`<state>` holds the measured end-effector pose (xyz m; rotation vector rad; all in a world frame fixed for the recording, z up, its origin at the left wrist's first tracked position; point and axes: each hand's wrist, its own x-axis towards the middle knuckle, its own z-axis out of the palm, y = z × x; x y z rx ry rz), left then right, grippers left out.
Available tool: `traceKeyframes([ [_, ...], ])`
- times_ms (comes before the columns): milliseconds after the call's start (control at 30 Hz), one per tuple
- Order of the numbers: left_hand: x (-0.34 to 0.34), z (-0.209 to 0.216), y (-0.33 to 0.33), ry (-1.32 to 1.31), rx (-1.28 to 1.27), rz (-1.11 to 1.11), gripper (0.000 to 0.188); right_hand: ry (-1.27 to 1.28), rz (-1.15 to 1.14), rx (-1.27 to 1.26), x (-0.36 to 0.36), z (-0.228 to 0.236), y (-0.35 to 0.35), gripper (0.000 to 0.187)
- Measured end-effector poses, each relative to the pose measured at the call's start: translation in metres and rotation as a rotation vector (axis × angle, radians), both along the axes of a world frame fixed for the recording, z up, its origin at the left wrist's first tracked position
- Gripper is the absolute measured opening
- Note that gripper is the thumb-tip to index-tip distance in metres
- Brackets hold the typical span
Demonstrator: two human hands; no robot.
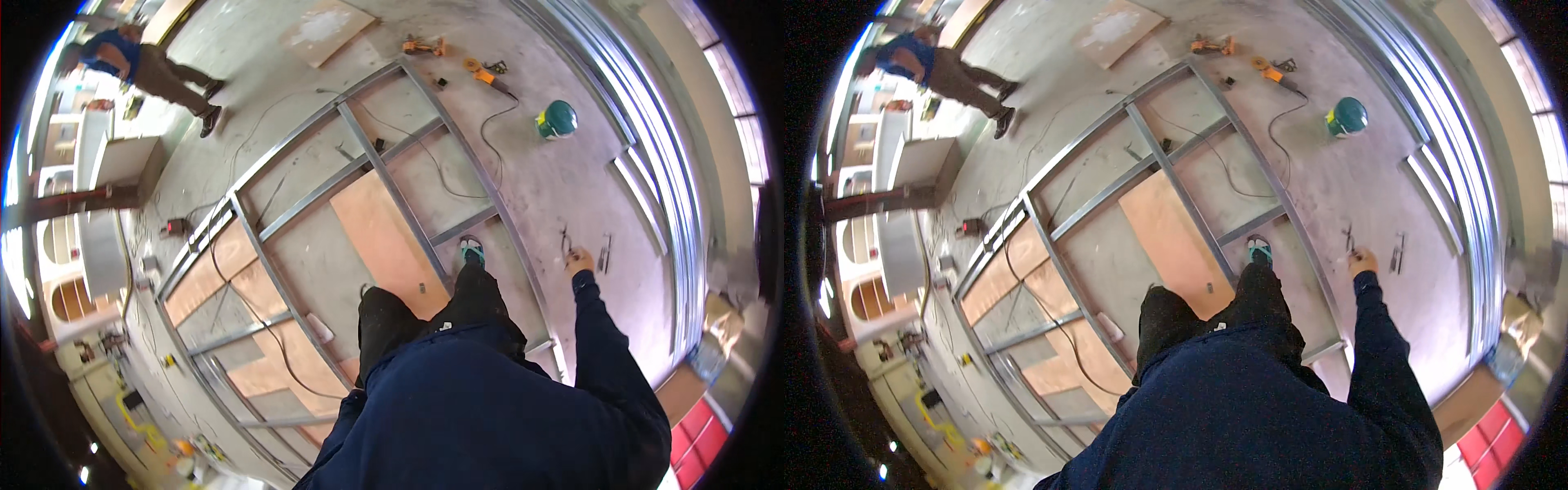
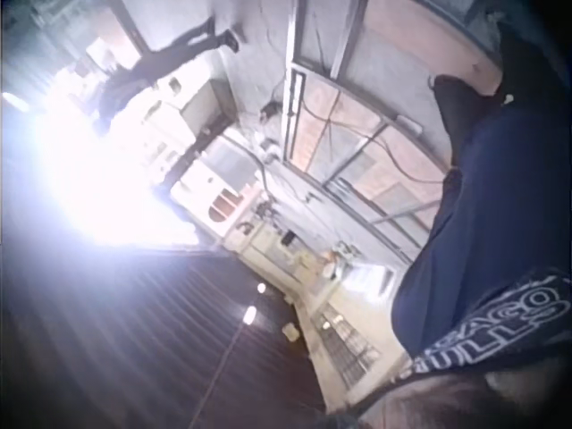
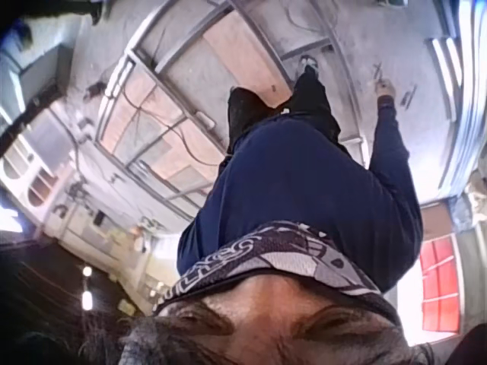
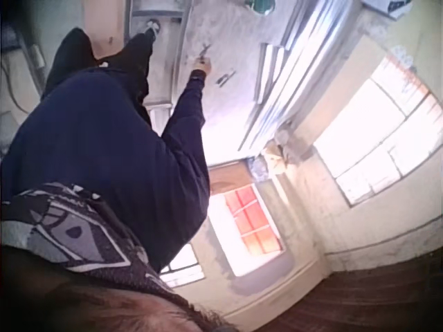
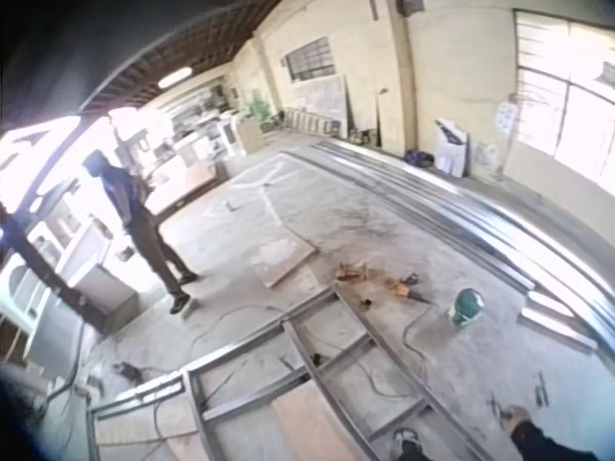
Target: The person puts on safety glasses, arranges wooden boards inside a metal frame, grinds the frame using an angle grinder, and fits the wooden boards into place.
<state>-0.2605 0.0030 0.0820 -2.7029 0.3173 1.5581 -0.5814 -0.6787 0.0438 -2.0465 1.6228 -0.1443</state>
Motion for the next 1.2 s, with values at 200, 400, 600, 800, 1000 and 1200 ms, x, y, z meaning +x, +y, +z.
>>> traceKeyframes([
  [200,-0.078,0.039,-0.077,0.091,-0.362,1.365,0.033,0.019,-0.034,0.038,0.014,0.021,-0.104,0.017],
  [400,-0.131,0.047,-0.114,-0.159,-0.526,1.646,0.031,0.225,0.331,-0.037,0.055,-0.01,-0.097,0.016],
  [600,-0.282,0.017,-0.154,-0.205,-0.704,1.813,0.03,0.129,0.756,0.053,0.135,0.007,-0.075,0.017],
  [800,-0.414,0.013,-0.226,0.078,-0.625,1.562,0.027,-0.118,1.035,-0.136,0.188,0.055,-0.074,0.015],
  [1000,-0.505,-0.005,-0.297,-0.132,-0.388,1.213,0.056,-0.442,1.357,-0.089,0.188,0.13,-0.003,0.014],
  [1200,-0.536,0.009,-0.335,-0.179,-0.699,1.544,0.041,-0.823,1.725,0.01,0.13,0.173,0.062,0.014],
])
